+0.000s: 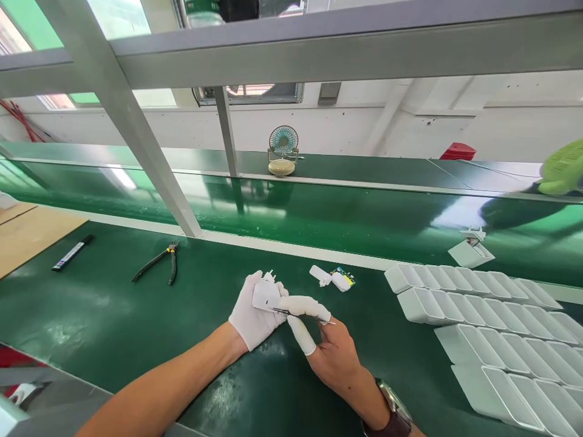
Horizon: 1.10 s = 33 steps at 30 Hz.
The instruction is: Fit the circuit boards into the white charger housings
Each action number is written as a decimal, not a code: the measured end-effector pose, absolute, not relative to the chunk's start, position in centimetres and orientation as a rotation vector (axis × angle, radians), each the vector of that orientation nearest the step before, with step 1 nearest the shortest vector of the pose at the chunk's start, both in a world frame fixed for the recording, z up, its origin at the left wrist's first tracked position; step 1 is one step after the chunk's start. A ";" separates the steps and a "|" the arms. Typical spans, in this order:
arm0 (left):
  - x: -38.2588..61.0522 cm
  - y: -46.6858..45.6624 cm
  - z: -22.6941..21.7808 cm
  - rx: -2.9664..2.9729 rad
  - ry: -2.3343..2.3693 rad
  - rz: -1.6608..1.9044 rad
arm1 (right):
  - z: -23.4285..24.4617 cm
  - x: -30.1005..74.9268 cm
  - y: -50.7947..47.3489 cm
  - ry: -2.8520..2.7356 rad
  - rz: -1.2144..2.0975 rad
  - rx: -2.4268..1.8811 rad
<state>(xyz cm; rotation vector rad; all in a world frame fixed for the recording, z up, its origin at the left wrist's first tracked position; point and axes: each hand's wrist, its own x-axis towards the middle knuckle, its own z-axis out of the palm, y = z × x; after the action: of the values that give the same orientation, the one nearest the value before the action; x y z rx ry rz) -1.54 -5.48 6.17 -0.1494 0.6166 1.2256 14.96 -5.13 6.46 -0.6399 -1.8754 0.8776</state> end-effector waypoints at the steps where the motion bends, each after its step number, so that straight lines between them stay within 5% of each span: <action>1: -1.5 -5.5 6.0 -0.155 0.616 1.218 | 6.5 15.0 -5.1 -1.880 0.866 -0.637; 17: -1.9 -5.6 6.0 -0.074 0.556 1.163 | 7.0 15.2 -5.8 -1.630 1.297 -0.688; 33: -1.9 -5.6 6.5 -0.162 0.599 1.164 | 7.2 15.1 -5.1 -1.951 0.882 -0.669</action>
<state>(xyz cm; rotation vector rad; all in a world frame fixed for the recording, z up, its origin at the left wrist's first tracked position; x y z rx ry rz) -1.87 -5.62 6.49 -0.1615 0.5987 1.1640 15.12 -5.09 7.17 -0.6691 -1.9508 0.8824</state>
